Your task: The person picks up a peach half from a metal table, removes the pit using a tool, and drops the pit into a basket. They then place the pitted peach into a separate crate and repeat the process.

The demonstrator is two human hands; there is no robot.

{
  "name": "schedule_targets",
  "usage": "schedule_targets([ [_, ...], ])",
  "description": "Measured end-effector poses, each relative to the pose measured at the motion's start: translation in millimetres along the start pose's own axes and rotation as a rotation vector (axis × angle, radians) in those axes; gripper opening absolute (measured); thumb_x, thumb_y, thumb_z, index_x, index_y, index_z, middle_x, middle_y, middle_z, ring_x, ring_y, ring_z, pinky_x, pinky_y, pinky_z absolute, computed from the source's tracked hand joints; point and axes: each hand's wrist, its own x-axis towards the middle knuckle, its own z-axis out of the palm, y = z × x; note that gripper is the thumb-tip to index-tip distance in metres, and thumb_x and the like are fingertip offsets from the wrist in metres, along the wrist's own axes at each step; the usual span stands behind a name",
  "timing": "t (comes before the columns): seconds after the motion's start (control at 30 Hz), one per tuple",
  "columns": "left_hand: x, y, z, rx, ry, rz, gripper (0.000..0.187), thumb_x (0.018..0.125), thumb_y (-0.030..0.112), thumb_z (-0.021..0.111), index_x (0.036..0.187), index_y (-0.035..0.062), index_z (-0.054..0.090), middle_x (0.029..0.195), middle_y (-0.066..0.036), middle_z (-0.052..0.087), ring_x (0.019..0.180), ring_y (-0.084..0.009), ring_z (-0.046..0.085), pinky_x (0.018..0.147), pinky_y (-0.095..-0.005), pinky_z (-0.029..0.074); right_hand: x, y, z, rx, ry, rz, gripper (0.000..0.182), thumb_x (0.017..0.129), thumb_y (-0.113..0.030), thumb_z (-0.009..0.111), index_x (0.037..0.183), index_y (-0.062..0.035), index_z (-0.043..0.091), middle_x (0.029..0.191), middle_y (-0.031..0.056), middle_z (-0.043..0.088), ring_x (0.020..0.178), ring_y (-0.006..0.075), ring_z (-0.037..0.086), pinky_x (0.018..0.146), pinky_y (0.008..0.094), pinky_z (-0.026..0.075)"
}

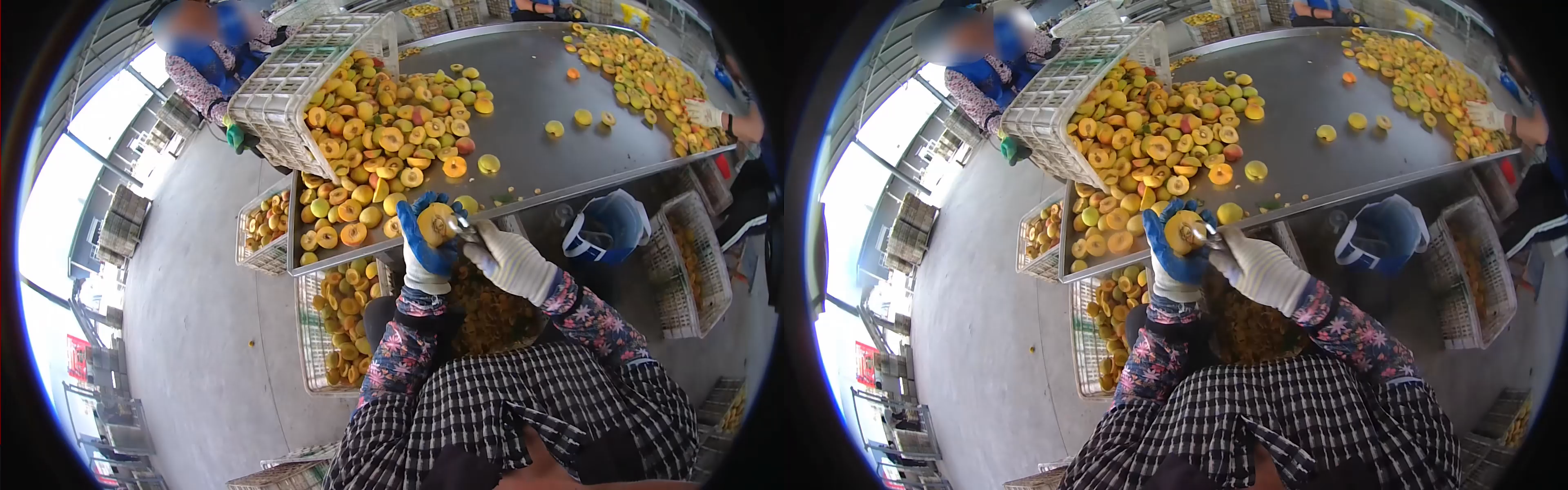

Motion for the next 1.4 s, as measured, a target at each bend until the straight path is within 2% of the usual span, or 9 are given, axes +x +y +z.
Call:
schedule_targets([
  [0.13,-13,-10,3,0.602,0.006,0.273,0.049,0.103,0.042,0.044,0.131,0.0013,0.042,0.123,-0.016,0.055,0.114,-0.0283,0.057,0.102,-0.0422,0.049,7,-15,6,-0.215,-0.025,0.024,0.034,0.093,-0.024,0.061,0.112,0.0001,0.047,0.074,0.0194,0.066,0.069,0.0403,0.066,0.060,0.0479,0.053],
  [0.3,-22,7,42,-0.048,0.226,-0.006,0.054,0.104,0.051,0.040,0.126,0.0025,0.045,0.120,-0.015,0.056,0.109,-0.0289,0.059,0.102,-0.0421,0.049,0,-8,22,-0.176,-0.116,0.089,0.040,0.092,-0.019,0.062,0.119,0.0054,0.047,0.086,0.0218,0.067,0.077,0.0400,0.067,0.064,0.0470,0.054],
  [0.5,-22,3,-10,0.980,-0.076,0.189,0.035,0.100,0.010,0.049,0.131,-0.0033,0.044,0.111,-0.012,0.065,0.102,-0.0235,0.064,0.094,-0.0337,0.050,-10,17,11,-0.189,-0.206,-0.025,0.026,0.095,-0.015,0.058,0.113,0.0023,0.050,0.091,0.0186,0.064,0.079,0.0345,0.065,0.068,0.0403,0.053],
  [0.67,-15,9,29,0.005,0.146,-0.176,0.043,0.106,0.029,0.045,0.132,-0.0043,0.049,0.119,-0.016,0.061,0.110,-0.0272,0.061,0.101,-0.0418,0.049,-6,19,11,0.156,-0.198,0.158,0.030,0.099,-0.021,0.058,0.118,0.0009,0.052,0.104,0.0167,0.063,0.096,0.0274,0.063,0.087,0.0359,0.049],
  [0.8,-21,6,45,0.286,-0.163,0.024,0.055,0.099,0.013,0.053,0.149,0.0023,0.035,0.141,-0.016,0.049,0.128,-0.0249,0.051,0.109,-0.0401,0.042,-5,8,3,0.317,0.065,0.085,0.031,0.099,-0.018,0.058,0.121,0.0023,0.051,0.112,0.0191,0.063,0.102,0.0278,0.062,0.090,0.0337,0.048],
  [0.9,-16,6,26,-0.324,-0.107,-0.501,0.060,0.094,0.017,0.059,0.148,0.0034,0.038,0.142,-0.016,0.049,0.129,-0.0276,0.051,0.110,-0.0440,0.041,-6,30,3,0.437,0.089,0.172,0.031,0.099,-0.018,0.059,0.121,0.0023,0.051,0.107,0.0178,0.065,0.098,0.0284,0.064,0.086,0.0351,0.050],
  [1.07,-21,-3,1,-0.201,-0.027,-0.468,0.047,0.097,0.036,0.057,0.131,0.0050,0.053,0.127,-0.013,0.061,0.115,-0.0295,0.059,0.097,-0.0416,0.050,-12,47,-5,0.005,0.092,0.020,0.042,0.096,-0.028,0.061,0.119,0.0035,0.047,0.080,0.0228,0.064,0.074,0.0414,0.064,0.066,0.0456,0.049],
  [1.2,-16,-1,14,-0.348,0.298,-0.361,0.042,0.099,0.049,0.053,0.104,0.0084,0.063,0.108,-0.013,0.066,0.103,-0.0299,0.063,0.095,-0.0454,0.052,-24,18,-12,0.052,-0.092,0.171,0.039,0.096,-0.027,0.060,0.117,0.0050,0.048,0.078,0.0232,0.065,0.075,0.0417,0.066,0.066,0.0462,0.051],
  [1.4,-18,-4,38,-0.251,0.238,-0.303,0.043,0.101,0.047,0.052,0.104,0.0056,0.060,0.108,-0.012,0.064,0.103,-0.0308,0.062,0.096,-0.0460,0.052,-24,3,-7,-0.155,-0.075,0.102,0.038,0.096,-0.024,0.060,0.116,0.0060,0.047,0.083,0.0230,0.067,0.076,0.0407,0.067,0.065,0.0484,0.053],
])
